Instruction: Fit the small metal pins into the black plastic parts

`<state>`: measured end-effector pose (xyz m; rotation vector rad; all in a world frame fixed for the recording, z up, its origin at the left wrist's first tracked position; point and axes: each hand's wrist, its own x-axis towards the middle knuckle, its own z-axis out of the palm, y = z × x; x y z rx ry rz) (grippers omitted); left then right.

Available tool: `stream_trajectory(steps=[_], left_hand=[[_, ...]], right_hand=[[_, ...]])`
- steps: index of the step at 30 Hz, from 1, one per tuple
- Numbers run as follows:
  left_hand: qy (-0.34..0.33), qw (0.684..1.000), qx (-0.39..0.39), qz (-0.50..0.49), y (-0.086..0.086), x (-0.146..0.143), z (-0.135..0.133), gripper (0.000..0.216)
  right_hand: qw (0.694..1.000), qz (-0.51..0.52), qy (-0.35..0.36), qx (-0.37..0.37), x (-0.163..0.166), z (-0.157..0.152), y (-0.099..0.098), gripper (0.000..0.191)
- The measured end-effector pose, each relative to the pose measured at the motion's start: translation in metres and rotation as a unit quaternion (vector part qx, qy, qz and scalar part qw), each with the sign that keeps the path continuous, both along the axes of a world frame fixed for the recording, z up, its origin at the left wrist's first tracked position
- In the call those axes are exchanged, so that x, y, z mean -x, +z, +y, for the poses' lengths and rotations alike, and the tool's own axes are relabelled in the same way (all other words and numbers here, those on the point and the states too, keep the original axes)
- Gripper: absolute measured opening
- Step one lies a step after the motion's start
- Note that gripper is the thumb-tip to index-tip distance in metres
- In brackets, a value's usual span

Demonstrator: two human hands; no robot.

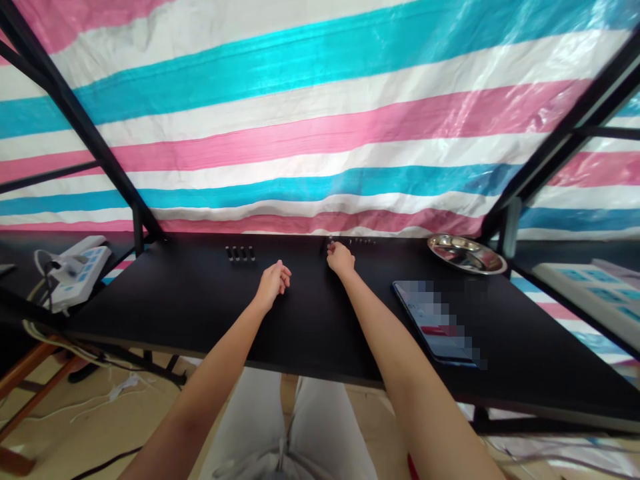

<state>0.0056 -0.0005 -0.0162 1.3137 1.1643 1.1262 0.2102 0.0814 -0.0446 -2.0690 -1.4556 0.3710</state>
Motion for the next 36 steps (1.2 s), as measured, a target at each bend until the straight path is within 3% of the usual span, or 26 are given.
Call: stream_trajectory(steps=[27, 36], left_hand=[[0.005, 1.000, 0.000, 0.027, -0.002, 0.001, 0.002, 0.041], [0.073, 0.971, -0.098, 0.205, -0.001, 0.006, -0.002, 0.036]], right_hand=[[0.999, 0.009, -0.052, 0.010, 0.005, 0.003, 0.006, 0.017], [0.996, 0.067, -0.047, -0.020, -0.007, -0.004, 0.002, 0.025]])
